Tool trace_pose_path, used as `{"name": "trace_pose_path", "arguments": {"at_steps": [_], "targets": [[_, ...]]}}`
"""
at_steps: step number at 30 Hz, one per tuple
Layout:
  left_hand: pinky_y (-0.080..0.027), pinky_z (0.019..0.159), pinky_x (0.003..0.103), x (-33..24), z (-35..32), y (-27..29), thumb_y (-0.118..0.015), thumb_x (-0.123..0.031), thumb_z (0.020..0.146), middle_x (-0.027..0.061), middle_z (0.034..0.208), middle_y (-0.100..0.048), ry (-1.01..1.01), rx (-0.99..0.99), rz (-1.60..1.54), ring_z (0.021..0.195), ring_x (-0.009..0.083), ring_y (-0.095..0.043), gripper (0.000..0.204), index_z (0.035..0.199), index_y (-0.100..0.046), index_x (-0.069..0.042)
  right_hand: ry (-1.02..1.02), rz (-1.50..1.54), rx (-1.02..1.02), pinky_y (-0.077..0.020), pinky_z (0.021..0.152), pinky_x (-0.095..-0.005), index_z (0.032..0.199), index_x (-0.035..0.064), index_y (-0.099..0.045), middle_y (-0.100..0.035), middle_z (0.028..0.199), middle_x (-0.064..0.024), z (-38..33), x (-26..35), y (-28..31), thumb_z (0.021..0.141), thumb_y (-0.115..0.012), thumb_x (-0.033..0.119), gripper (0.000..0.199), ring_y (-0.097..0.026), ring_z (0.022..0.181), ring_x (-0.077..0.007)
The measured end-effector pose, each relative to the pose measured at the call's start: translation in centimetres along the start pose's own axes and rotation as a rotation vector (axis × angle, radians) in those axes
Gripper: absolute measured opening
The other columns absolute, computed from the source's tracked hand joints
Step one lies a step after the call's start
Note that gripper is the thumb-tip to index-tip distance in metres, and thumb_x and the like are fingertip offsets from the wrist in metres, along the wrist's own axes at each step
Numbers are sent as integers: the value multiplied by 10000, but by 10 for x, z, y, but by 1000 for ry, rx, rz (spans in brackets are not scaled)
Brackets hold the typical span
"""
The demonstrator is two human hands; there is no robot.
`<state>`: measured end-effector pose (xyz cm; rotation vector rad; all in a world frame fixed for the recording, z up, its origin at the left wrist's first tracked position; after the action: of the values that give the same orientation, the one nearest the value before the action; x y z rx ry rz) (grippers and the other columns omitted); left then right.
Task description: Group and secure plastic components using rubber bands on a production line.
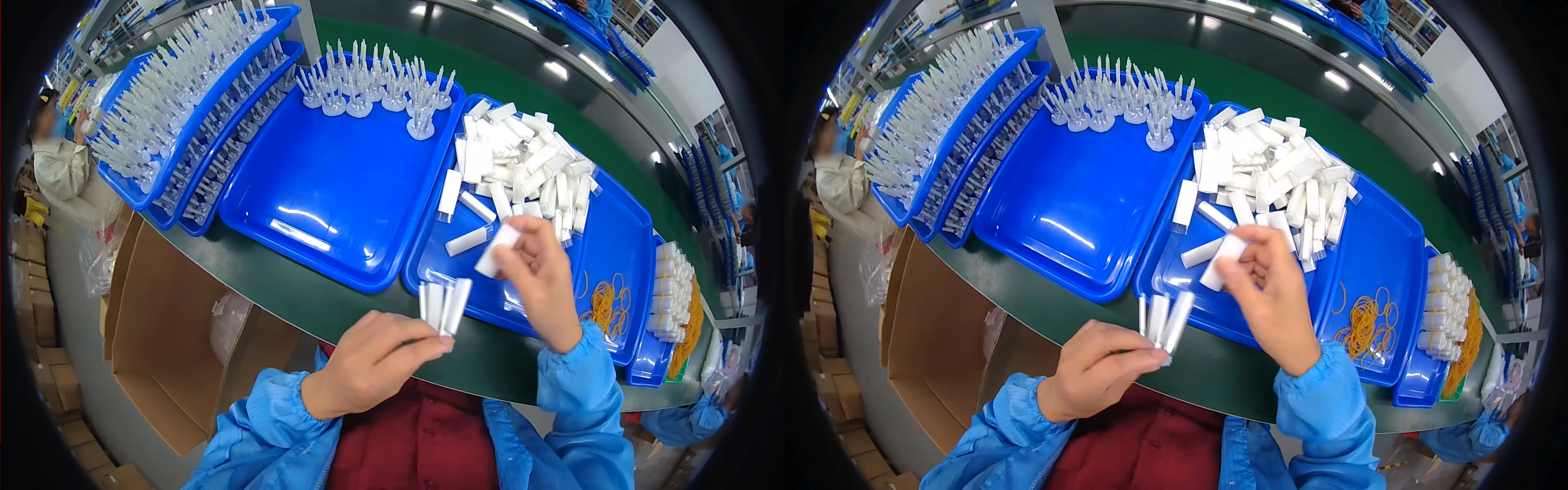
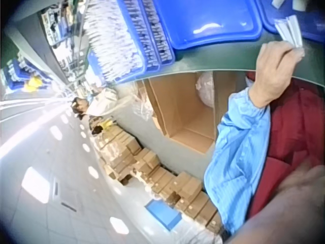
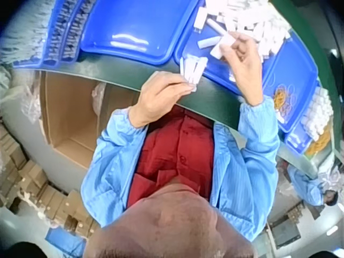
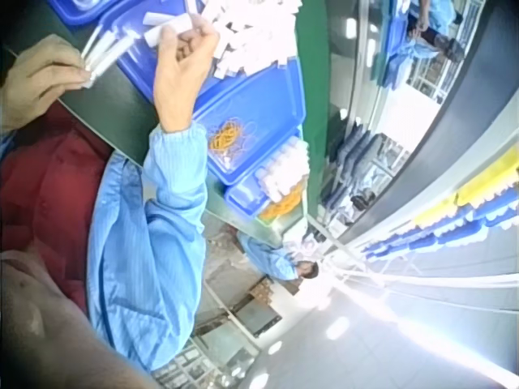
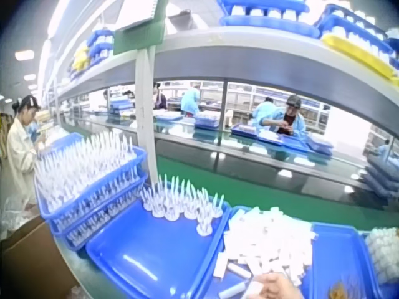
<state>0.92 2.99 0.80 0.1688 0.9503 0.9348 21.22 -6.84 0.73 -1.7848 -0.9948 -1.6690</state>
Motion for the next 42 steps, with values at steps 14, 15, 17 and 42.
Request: {"name": "trace_pose_path", "arguments": {"at_steps": [14, 15, 17, 42], "targets": [[-439, 672, 306, -19, 17, -9, -670, -94, 839, 74, 1079, -639, -135, 249, -95, 900, 195, -653, 322, 1150, -691, -14, -29, 146, -43, -429, 898, -272, 1407, 7, -501, -663, 906, -33, -34, -4, -1, 1007, -616, 156, 442, -570, 918, -89], [-440, 673, 307, -19, 17, -9, -670, -94, 838, 74, 1078, -638, -136, 256, -99, 899, 195, -652, 323, 1150, -691, -13, -31, 128, -43, -427, 914, -282, 1397, 8, -513, -666, 900, -34, -36, -3, -2, 997, -629, 150, 440, -574, 926, -99], [-449, 677, 315, -20, 16, -10, -677, -95, 834, 73, 1080, -636, -137, 259, -89, 897, 201, -650, 324, 1149, -694, -18, 70, -105, -26, -414, 960, -315, 1367, 19, -550, -670, 893, -33, -41, 0, 3, 956, -678, 138, 447, -584, 953, -136], [-487, 660, 323, 12, 11, 7, -794, 75, 725, 66, 951, -670, 45, 3, 133, 760, 214, -631, 336, 1016, -740, -82, 595, -1002, -45, -427, 936, -402, 1072, 73, -686, -660, 1149, -87, 12, -5, -9, 850, -714, 92, 225, -577, 1071, -268]]}}
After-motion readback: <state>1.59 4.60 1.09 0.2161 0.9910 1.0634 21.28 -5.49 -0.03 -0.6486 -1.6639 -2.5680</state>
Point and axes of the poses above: each hand's wrist, its own z-axis towards the middle knuckle, its own y-axis out of the back of the hand, x = y × z, the point moved 4 cm from there along z, towards the middle knuckle
